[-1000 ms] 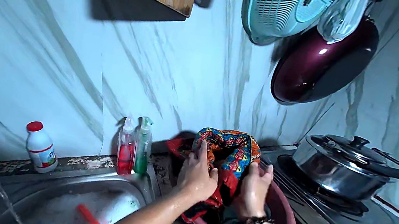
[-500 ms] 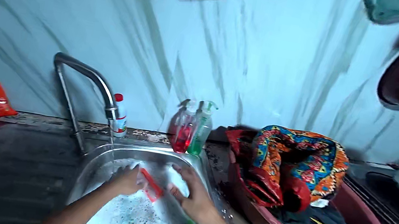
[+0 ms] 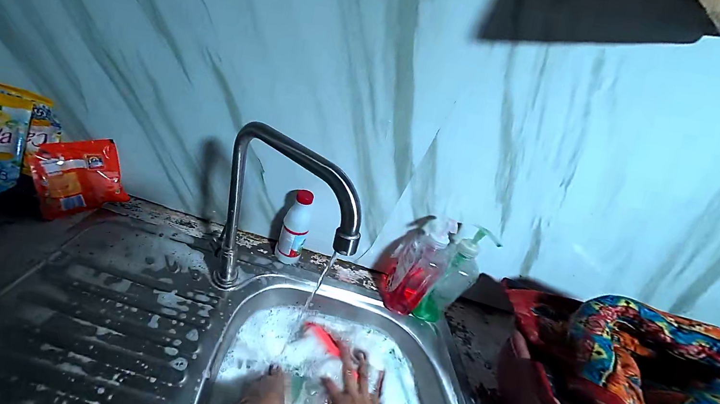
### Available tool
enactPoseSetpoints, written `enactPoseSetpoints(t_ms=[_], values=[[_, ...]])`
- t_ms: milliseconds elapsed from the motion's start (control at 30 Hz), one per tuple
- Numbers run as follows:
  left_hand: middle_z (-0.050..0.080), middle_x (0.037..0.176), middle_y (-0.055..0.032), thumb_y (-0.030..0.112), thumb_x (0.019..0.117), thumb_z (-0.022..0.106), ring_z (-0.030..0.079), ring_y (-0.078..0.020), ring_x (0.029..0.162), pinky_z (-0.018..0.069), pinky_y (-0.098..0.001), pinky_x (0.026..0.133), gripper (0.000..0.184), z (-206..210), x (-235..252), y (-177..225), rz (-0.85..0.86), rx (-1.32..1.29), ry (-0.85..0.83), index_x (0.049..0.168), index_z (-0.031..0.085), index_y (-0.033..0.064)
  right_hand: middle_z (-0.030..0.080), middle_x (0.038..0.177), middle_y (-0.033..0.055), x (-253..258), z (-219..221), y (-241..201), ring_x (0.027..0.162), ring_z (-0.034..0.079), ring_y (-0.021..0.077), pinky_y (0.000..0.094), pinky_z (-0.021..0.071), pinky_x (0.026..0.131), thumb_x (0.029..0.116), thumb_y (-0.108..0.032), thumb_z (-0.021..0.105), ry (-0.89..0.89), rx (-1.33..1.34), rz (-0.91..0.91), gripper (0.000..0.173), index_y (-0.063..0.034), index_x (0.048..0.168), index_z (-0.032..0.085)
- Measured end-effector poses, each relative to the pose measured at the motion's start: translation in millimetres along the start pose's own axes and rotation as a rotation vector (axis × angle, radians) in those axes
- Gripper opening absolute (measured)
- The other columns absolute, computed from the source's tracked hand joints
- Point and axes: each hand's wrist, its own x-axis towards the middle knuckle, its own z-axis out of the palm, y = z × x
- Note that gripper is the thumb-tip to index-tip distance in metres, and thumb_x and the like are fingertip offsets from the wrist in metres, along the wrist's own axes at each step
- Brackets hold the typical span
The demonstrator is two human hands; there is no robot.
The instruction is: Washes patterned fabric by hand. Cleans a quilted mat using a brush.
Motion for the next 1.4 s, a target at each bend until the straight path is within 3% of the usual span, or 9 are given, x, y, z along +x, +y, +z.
enactPoseSetpoints(t_ms=[100, 233, 433, 567, 633, 767, 967, 1267, 1400], values=[[0.049, 0.147, -0.0298, 0.043, 0.0928, 0.073, 0.048, -0.0421, 0.138, 0.0388, -0.0591, 0.113, 0.079, -13, -19, -11, 0.081, -0.108, -0.040, 0.147, 0.044, -0.0077, 0.008, 0.171, 0.0203, 1, -10, 10, 0.144, 0.039, 0.0523, 0.0662, 0.0439, 0.105, 0.1077, -0.036, 0.050, -0.019, 0.066, 0.199, 0.063, -0.0332, 0.164, 0.022], [0.056, 0.140, -0.0266, 0.023, 0.0884, 0.078, 0.054, -0.0384, 0.132, 0.0426, -0.0543, 0.110, 0.064, -43, -51, -15, 0.182, -0.264, 0.098, 0.141, 0.053, -0.0034, 0.035, 0.160, 0.0295, 8, -19, 36, 0.130, 0.056, 0.0476, 0.0604, 0.0474, 0.105, 0.1068, -0.038, 0.051, 0.003, 0.340, 0.507, 0.076, -0.0132, 0.166, 0.010], [0.064, 0.128, -0.0192, 0.011, 0.0892, 0.071, 0.060, -0.0337, 0.121, 0.0475, -0.0535, 0.101, 0.044, -95, -133, 32, 0.394, -0.006, 0.241, 0.132, 0.061, 0.0049, 0.046, 0.154, 0.0262, -7, -26, 29, 0.147, 0.039, 0.0414, 0.0575, 0.0292, 0.121, 0.1103, -0.044, 0.037, -0.263, 0.381, 0.424, 0.059, -0.0019, 0.149, 0.050], [0.068, 0.118, -0.0163, 0.016, 0.0937, 0.070, 0.064, -0.0325, 0.114, 0.0498, -0.0539, 0.096, 0.038, -114, -177, 56, 0.432, 0.065, 0.313, 0.130, 0.064, 0.0097, 0.044, 0.154, 0.0281, -17, -40, -11, 0.147, 0.040, 0.0344, 0.0484, 0.0286, 0.122, 0.1137, -0.038, 0.014, -0.094, 1.120, 0.367, 0.066, 0.0100, 0.149, 0.042], [0.070, 0.111, -0.0153, 0.013, 0.0922, 0.072, 0.066, -0.0320, 0.107, 0.0519, -0.0542, 0.090, 0.034, -120, -195, 64, 0.511, 0.084, 0.401, 0.126, 0.066, 0.0096, 0.061, 0.134, 0.0175, -31, -62, -35, 0.123, 0.059, 0.0246, 0.0443, 0.0483, 0.101, 0.1119, -0.046, 0.011, 0.038, 1.581, 0.418, 0.066, -0.0021, 0.144, 0.048], [0.072, 0.101, -0.0145, 0.007, 0.0853, 0.077, 0.069, -0.0317, 0.096, 0.0539, -0.0534, 0.081, 0.033, -132, -221, 76, 0.735, 0.114, 0.639, 0.118, 0.070, 0.0077, 0.067, 0.098, 0.0054, -47, -103, -39, 0.089, 0.066, 0.0138, 0.0353, 0.0563, 0.076, 0.1103, -0.051, 0.013, 0.222, 1.968, 0.242, 0.060, -0.0113, 0.125, 0.056], [0.073, 0.100, -0.0108, 0.004, 0.0843, 0.075, 0.070, -0.0283, 0.094, 0.0535, -0.0497, 0.075, 0.034, -148, -251, 95, 0.923, 0.104, 0.907, 0.117, 0.069, 0.0108, 0.069, 0.085, -0.0036, -71, -179, -4, 0.079, 0.068, 0.0050, 0.0249, 0.0574, 0.067, 0.1100, -0.052, 0.017, 0.355, 1.969, -0.094, 0.056, -0.0172, 0.108, 0.060], [0.064, 0.089, -0.0065, 0.000, 0.0739, 0.080, 0.063, -0.0139, 0.079, 0.0537, -0.0300, 0.069, 0.047, -132, -245, 50, 1.172, -0.273, 1.162, 0.117, 0.060, 0.0040, 0.060, 0.136, -0.0100, -92, -255, -21, 0.128, 0.054, -0.0022, 0.0255, 0.0459, 0.109, 0.1102, -0.050, 0.006, 0.938, 1.512, -0.387, 0.061, -0.0214, 0.147, 0.045], [0.060, 0.075, 0.0025, 0.013, 0.0691, 0.080, 0.061, -0.0052, 0.070, 0.0532, -0.0230, 0.064, 0.062, -89, -208, -19, 1.050, -0.560, 1.150, 0.124, 0.052, 0.0060, 0.064, 0.089, -0.0190, -83, -225, -44, 0.089, 0.063, -0.0101, 0.0185, 0.0556, 0.082, 0.1059, -0.058, 0.037, 1.223, 1.127, -0.366, 0.045, -0.0193, 0.106, 0.060]])
